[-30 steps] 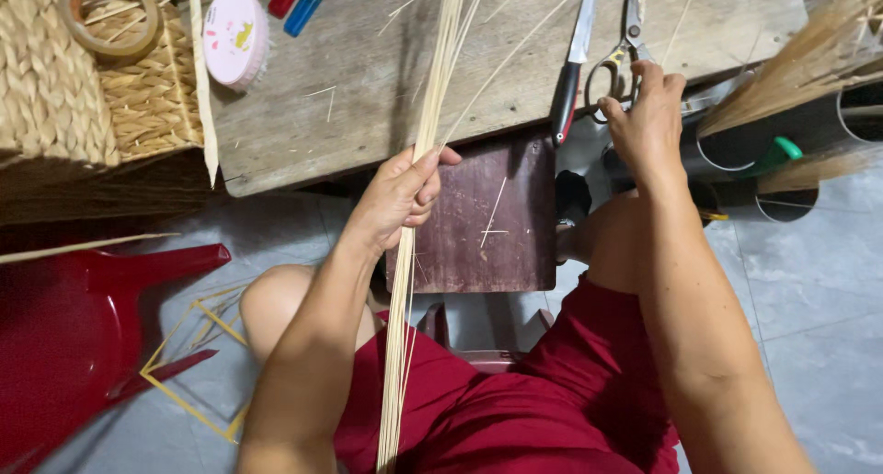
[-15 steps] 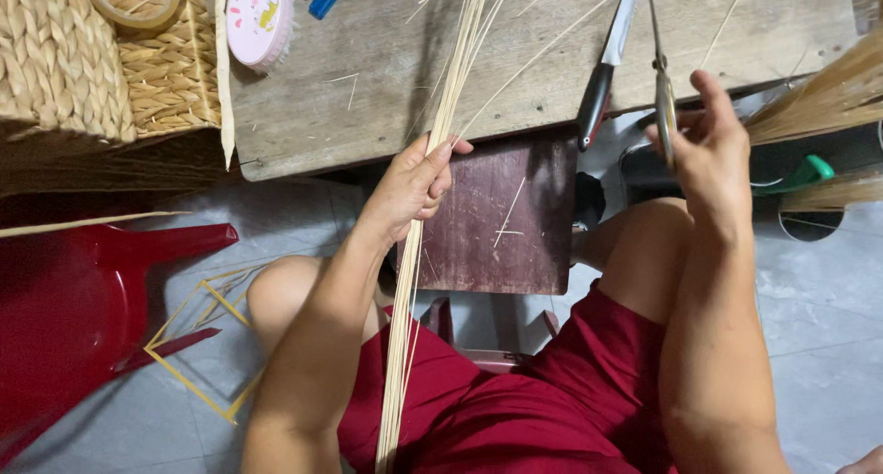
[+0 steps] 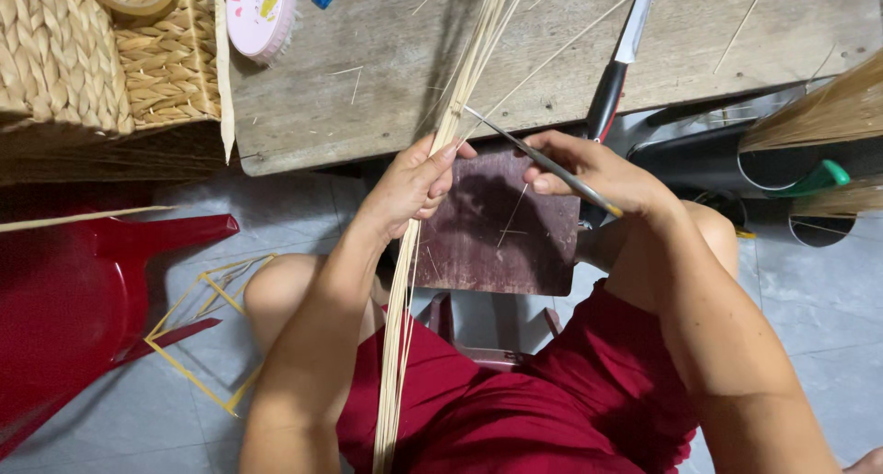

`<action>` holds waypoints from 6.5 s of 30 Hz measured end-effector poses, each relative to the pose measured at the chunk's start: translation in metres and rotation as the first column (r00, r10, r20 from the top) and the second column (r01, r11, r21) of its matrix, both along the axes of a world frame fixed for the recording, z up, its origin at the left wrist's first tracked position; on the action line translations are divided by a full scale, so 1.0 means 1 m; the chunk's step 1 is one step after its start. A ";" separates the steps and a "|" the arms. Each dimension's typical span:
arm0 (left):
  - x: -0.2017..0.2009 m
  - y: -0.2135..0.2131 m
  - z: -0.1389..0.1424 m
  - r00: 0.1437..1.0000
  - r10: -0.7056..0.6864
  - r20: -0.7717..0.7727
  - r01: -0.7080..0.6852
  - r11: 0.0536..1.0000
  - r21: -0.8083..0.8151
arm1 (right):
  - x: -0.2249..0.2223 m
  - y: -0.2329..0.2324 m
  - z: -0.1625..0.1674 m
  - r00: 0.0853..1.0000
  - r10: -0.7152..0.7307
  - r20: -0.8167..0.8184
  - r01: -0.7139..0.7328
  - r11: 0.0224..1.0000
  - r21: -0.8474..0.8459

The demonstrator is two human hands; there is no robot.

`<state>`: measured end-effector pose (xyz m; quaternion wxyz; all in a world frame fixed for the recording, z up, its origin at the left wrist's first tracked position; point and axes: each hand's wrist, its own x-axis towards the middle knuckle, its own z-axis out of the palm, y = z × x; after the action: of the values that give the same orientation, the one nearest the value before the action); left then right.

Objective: The person gathers and aligns thin bamboo strips on their lap, then uses scissors to trim the ends to a uniform length. The trimmed strips are placed on the table.

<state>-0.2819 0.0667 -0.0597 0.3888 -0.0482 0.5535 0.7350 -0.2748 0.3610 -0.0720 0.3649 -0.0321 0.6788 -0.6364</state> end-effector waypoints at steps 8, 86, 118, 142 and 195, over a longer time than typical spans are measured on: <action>0.000 -0.006 0.000 0.999 -0.010 -0.031 0.011 0.999 0.049 | -0.028 -0.017 0.019 0.985 0.144 -0.096 -0.149 0.988 -0.049; -0.019 -0.010 -0.037 0.968 0.199 0.153 -0.182 0.976 -0.119 | -0.040 -0.057 -0.015 0.996 0.020 0.083 -0.029 0.993 0.113; -0.017 -0.021 -0.047 0.966 0.113 0.232 -0.114 0.993 -0.009 | -0.026 -0.066 -0.024 0.972 0.091 -0.216 -0.018 0.947 0.321; -0.008 -0.021 -0.038 0.972 0.013 0.234 -0.027 0.998 0.057 | -0.021 -0.070 -0.020 0.982 0.087 -0.168 -0.038 0.960 0.278; 0.037 -0.016 0.019 0.993 0.069 -0.092 -0.050 0.980 0.193 | -0.002 0.069 0.010 0.176 0.255 -0.951 0.871 0.410 0.272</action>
<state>-0.2446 0.0504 -0.0405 0.3419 0.0088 0.4976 0.7972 -0.2763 0.4305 -0.0622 -0.3285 -0.0447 0.9343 -0.1313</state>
